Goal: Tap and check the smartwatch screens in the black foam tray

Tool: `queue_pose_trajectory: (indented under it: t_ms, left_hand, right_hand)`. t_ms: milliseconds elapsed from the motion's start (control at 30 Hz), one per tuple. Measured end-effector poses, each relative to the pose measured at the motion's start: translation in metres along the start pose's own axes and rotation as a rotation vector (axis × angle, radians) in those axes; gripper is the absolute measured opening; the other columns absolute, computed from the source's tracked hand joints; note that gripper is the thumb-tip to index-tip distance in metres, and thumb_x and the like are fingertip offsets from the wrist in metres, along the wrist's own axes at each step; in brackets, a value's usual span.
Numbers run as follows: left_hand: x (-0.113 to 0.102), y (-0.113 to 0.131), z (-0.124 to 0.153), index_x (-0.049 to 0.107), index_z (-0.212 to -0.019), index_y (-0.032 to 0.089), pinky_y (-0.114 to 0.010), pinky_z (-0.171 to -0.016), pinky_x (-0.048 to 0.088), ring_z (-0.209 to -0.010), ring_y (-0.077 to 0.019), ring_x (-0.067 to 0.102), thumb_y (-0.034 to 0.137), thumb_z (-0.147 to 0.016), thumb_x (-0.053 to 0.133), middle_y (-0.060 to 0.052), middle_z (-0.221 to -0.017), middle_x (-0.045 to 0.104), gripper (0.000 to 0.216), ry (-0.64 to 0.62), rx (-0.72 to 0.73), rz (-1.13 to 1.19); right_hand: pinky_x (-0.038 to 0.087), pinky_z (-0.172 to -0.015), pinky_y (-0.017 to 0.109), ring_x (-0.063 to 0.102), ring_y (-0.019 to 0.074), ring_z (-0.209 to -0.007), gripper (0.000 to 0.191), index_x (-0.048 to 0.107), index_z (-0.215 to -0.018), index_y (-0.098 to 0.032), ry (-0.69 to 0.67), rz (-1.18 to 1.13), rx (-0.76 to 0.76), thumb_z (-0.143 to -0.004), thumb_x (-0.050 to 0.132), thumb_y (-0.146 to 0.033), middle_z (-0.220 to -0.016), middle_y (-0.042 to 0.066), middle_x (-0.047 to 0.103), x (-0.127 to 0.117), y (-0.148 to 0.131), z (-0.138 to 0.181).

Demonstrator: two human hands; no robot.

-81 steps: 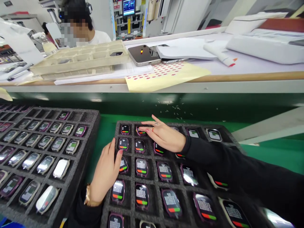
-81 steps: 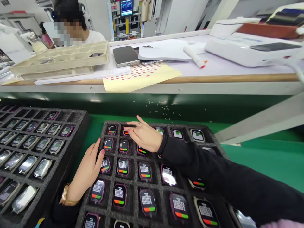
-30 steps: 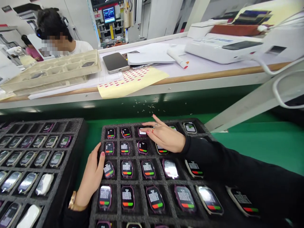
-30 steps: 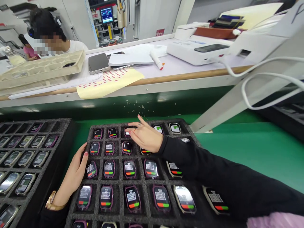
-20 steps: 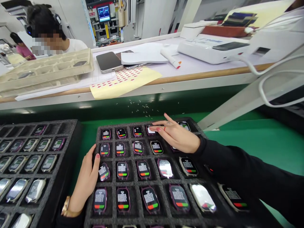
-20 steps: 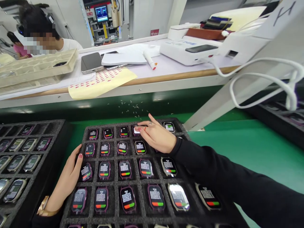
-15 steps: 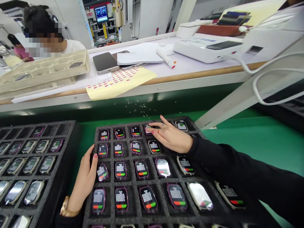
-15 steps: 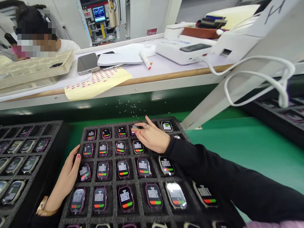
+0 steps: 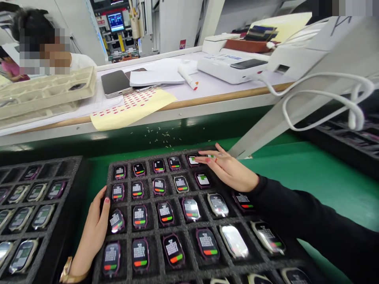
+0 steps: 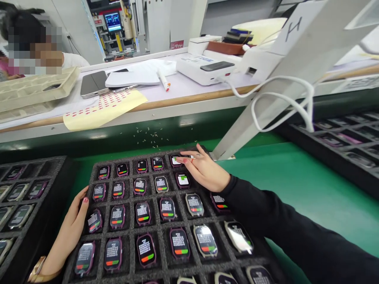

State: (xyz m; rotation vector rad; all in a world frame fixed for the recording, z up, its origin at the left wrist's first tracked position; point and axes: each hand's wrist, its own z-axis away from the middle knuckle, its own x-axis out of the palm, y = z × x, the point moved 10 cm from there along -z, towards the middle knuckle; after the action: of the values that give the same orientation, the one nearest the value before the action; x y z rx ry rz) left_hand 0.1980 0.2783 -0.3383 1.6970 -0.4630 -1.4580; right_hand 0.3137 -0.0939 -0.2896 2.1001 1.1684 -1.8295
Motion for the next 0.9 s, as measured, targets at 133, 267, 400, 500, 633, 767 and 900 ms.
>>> queue_pose_trajectory:
  t_ms: [133,267,400,500,633,767,900]
  left_hand:
    - [0.0,-0.006,0.0,0.05,-0.132,0.029,-0.045,-0.117,0.028,-0.133,-0.0233,0.042,0.059,-0.09,0.038,-0.003,-0.14,0.051,0.052,-0.004,-0.035,0.001]
    - [-0.001,-0.01,-0.001,0.051,-0.13,0.029,-0.045,-0.117,0.028,-0.133,-0.0237,0.043,0.061,-0.089,0.039,-0.003,-0.139,0.052,0.053,0.005,-0.049,0.011]
    - [-0.002,-0.011,-0.003,0.052,-0.13,0.028,-0.043,-0.118,0.026,-0.134,-0.0235,0.041,0.061,-0.088,0.04,-0.003,-0.141,0.051,0.054,0.018,-0.056,0.022]
    - [-0.002,-0.013,-0.003,0.052,-0.129,0.028,-0.043,-0.118,0.025,-0.134,-0.0235,0.042,0.063,-0.087,0.041,-0.002,-0.14,0.052,0.055,0.025,-0.081,0.029]
    - [-0.003,-0.014,-0.002,0.055,-0.127,0.027,-0.044,-0.119,0.025,-0.133,-0.0247,0.043,0.067,-0.085,0.042,-0.003,-0.139,0.053,0.059,0.036,-0.132,0.036]
    - [-0.005,-0.012,-0.003,0.056,-0.126,0.026,-0.046,-0.118,0.026,-0.133,-0.0271,0.043,0.07,-0.082,0.043,-0.004,-0.139,0.054,0.064,0.057,-0.172,0.048]
    - [-0.004,-0.01,-0.004,0.057,-0.125,0.028,-0.047,-0.118,0.026,-0.134,-0.0268,0.043,0.071,-0.081,0.044,-0.003,-0.139,0.054,0.063,0.058,-0.185,0.037]
  right_hand:
    - [0.019,-0.114,0.067,0.052,0.0276,-0.126,0.05,0.063,-0.122,-0.014,-0.004,0.034,-0.043,-0.1,0.021,-0.03,-0.119,0.012,0.068,0.007,-0.005,-0.001]
    - [0.019,-0.112,0.07,0.051,0.0289,-0.127,0.049,0.063,-0.122,-0.014,-0.022,0.058,-0.082,-0.1,0.022,-0.029,-0.116,0.013,0.069,0.013,-0.007,-0.003]
    - [0.022,-0.113,0.067,0.054,0.0272,-0.124,0.046,0.063,-0.122,-0.019,0.105,0.009,-0.034,-0.1,0.024,-0.029,-0.118,0.009,0.069,-0.005,0.013,0.008]
    - [0.027,-0.112,0.066,0.06,0.0263,-0.117,0.044,0.066,-0.118,-0.024,0.249,-0.017,0.038,-0.1,0.027,-0.029,-0.114,0.006,0.071,-0.019,0.037,0.026]
    - [0.031,-0.112,0.061,0.063,0.0254,-0.112,0.044,0.069,-0.114,-0.021,0.415,-0.014,0.069,-0.1,0.028,-0.027,-0.11,0.008,0.072,-0.027,0.053,0.044]
    - [0.029,-0.113,0.061,0.062,0.0244,-0.113,0.042,0.068,-0.114,-0.022,0.407,0.008,0.004,-0.1,0.029,-0.023,-0.105,0.006,0.074,-0.024,0.046,0.044]
    - [0.03,-0.112,0.061,0.061,0.0248,-0.115,0.042,0.066,-0.116,-0.018,0.397,0.045,0.007,-0.1,0.027,-0.021,-0.107,0.007,0.073,-0.022,0.045,0.042]
